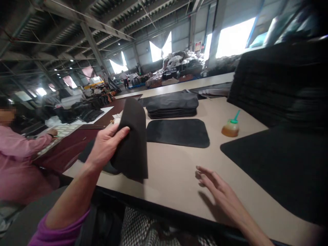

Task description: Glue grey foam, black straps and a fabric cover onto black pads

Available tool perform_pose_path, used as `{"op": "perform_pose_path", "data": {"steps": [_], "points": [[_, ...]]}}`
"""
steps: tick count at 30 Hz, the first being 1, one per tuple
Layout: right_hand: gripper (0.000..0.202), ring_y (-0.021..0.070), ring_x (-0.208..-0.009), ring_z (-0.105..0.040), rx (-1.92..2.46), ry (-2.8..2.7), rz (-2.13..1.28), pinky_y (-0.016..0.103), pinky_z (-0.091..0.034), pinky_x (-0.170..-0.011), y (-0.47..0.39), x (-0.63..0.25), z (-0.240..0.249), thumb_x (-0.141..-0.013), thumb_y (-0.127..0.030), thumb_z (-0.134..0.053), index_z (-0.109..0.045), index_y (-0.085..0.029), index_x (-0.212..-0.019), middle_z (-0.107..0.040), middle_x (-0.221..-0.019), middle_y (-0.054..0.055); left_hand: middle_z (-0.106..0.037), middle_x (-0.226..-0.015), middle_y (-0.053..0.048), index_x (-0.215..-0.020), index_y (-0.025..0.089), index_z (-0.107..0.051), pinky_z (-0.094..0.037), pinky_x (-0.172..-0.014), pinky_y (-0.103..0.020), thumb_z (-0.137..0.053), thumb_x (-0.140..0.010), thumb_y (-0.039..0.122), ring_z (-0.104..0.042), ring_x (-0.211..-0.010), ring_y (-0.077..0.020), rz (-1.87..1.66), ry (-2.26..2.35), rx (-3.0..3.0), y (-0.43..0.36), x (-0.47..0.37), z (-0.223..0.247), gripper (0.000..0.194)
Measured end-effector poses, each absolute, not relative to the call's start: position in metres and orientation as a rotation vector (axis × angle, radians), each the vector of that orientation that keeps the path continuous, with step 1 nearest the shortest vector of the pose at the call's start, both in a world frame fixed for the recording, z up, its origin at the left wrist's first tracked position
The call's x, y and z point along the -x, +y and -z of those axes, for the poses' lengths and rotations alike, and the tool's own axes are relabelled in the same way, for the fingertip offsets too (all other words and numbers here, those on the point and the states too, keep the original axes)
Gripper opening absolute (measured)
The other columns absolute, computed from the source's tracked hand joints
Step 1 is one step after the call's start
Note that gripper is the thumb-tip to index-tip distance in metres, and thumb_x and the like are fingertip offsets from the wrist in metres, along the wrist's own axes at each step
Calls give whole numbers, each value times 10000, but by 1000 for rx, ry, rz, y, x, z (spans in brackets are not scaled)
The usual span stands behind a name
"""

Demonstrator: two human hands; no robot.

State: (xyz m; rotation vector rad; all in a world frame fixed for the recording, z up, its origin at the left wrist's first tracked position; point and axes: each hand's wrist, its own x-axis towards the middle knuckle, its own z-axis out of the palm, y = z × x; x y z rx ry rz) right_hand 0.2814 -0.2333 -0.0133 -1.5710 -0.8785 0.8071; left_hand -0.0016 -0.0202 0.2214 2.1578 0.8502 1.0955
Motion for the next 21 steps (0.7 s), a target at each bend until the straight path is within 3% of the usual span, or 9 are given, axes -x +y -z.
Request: {"op": "perform_pose_path", "data": {"steps": [3, 5, 8, 11, 14, 16, 19, 21], "points": [[633, 308, -1328, -544, 1451, -723, -888, 514, -391, -1170, -233, -277, 4, -943, -698, -528, -533, -276, -1414, -566, -1450, 101, -756, -1009, -26, -1127, 187, -739, -562, -691, -201, -770, -851, 424, -691, -798, -154, -1422, 737, -1721, -42, -2, -230, 365], [605, 297, -1341, -534, 1318, -589, -926, 492, -438, -1145, -237, -279, -2, -956, -699, -500, -540, -300, -1410, -569, -1454, 70, -763, -984, -26, -1123, 187, -742, -573, -684, -193, -810, -815, 411, -695, -763, -143, -1479, 745, -1564, -41, 1, -214, 387], [537, 297, -1297, -578, 1179, -410, -928, 430, -556, -1040, -248, -289, -8, -912, -625, -634, -596, -289, -1330, -631, -1380, 57, -766, -930, -40, -1151, 176, -718, -590, -680, -236, -862, -736, 469, -702, -720, -162, -1270, 864, -1373, -25, 11, -157, 529], [658, 302, -1212, -640, 1266, -336, -755, 405, -594, -975, -259, -306, -6, -774, -486, -832, -564, -247, -1325, -679, -1299, 77, -763, -909, -61, -1127, 153, -696, -592, -716, -298, -862, -696, 541, -713, -744, -198, -895, 1069, -1283, -6, 27, -81, 603], [715, 332, -1129, -676, 1647, -478, -570, 468, -585, -952, -263, -322, 5, -753, -465, -821, -523, -216, -1353, -708, -1219, 110, -748, -886, -84, -1084, 133, -687, -577, -753, -349, -770, -779, 570, -715, -833, -260, -552, 1292, -1622, 1, 44, -26, 539], [692, 365, -1132, -665, 1989, -664, -419, 519, -554, -966, -260, -328, 14, -782, -463, -758, -512, -210, -1377, -702, -1216, 122, -737, -946, -114, -1198, 132, -649, -561, -800, -417, -671, -877, 529, -700, -915, -314, -411, 1452, -2055, -3, 49, -12, 511], [671, 389, -1129, -658, 2326, -900, -239, 518, -544, -935, -252, -329, 22, -875, -452, -636, -438, -190, -1460, -661, -1281, 156, -657, -1241, -194, -1405, 132, -525, -505, -935, -507, -515, -992, 426, -613, -1162, -374, -463, 1536, -2649, -14, 36, -16, 507], [660, 381, -1048, -687, 2456, -991, -195, 486, -567, -854, -248, -324, 23, -941, -452, -562, -373, -163, -1503, -669, -1245, 180, -550, -1426, -192, -1467, 146, -467, -449, -1050, -489, -446, -1031, 400, -511, -1323, -338, -534, 1278, -2891, -24, 15, -21, 505]]}}
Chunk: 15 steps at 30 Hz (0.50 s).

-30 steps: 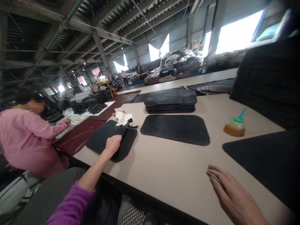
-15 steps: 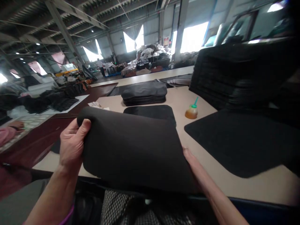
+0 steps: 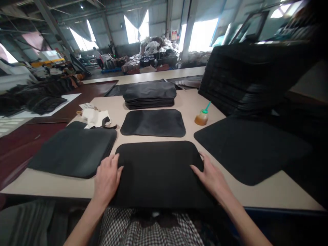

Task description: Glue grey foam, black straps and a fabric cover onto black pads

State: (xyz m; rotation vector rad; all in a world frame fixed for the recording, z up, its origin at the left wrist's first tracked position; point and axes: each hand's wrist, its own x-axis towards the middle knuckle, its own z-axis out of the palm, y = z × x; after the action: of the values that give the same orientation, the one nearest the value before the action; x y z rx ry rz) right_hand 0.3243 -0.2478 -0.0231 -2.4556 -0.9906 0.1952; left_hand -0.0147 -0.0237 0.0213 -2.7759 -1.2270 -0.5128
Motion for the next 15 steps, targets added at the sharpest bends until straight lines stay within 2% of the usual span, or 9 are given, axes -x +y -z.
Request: {"op": "perform_pose_path", "data": {"steps": [2, 4, 6, 8, 10, 12, 15], "points": [[634, 374, -940, -708, 2588, -1048, -136, 471, -574, -762, -248, -319, 20, -985, -473, -503, -361, -148, -1511, -700, -1140, 182, -444, -1556, -136, -1530, 191, -391, -384, -1140, -440, -418, -1045, 448, -416, -1427, -273, 447, -831, 2976, -32, -12, -21, 550], [560, 366, -910, -700, 2686, -1127, -12, 460, -568, -724, -252, -317, 14, -1002, -489, -479, -450, -156, -1451, -705, -1064, 169, -336, -1637, -77, -1584, 257, -299, -325, -1186, -433, -411, -1029, 554, -332, -1488, -244, 304, -464, 3123, -37, -39, -13, 638], [456, 367, -975, -672, 2719, -1213, 163, 463, -560, -761, -255, -324, 7, -997, -481, -488, -567, -171, -1321, -684, -1080, 168, -282, -1661, -57, -1601, 304, -253, -278, -1200, -470, -403, -993, 655, -297, -1508, -261, 225, -273, 3147, -40, -59, 0, 718], [401, 367, -1076, -628, 2660, -1200, 285, 481, -540, -861, -253, -345, 0, -992, -459, -490, -607, -178, -1252, -651, -1175, 170, -274, -1662, -65, -1602, 311, -251, -241, -1201, -492, -396, -971, 701, -300, -1507, -279, 245, -223, 3128, -39, -72, 13, 756], [429, 355, -1173, -586, 2552, -1055, 299, 487, -499, -977, -241, -380, -4, -982, -449, -487, -583, -169, -1293, -615, -1282, 165, -268, -1662, -67, -1605, 311, -240, -215, -1202, -487, -396, -974, 698, -303, -1505, -278, 282, -204, 3113, -36, -78, 22, 757], [497, 321, -1256, -549, 2450, -894, 256, 441, -457, -1061, -218, -425, -5, -962, -443, -500, -538, -137, -1351, -592, -1343, 166, -261, -1664, -63, -1609, 312, -220, -199, -1202, -471, -400, -981, 684, -299, -1507, -267, 307, -182, 3106, -34, -78, 25, 752], [630, 322, -1270, -548, 2431, -752, 241, 408, -472, -1039, -169, -489, 0, -914, -435, -551, -471, -33, -1392, -561, -1363, 249, -246, -1669, -62, -1610, 314, -210, -179, -1205, -460, -399, -986, 677, -282, -1515, -251, 301, -181, 3110, -32, -77, 22, 746]]}}
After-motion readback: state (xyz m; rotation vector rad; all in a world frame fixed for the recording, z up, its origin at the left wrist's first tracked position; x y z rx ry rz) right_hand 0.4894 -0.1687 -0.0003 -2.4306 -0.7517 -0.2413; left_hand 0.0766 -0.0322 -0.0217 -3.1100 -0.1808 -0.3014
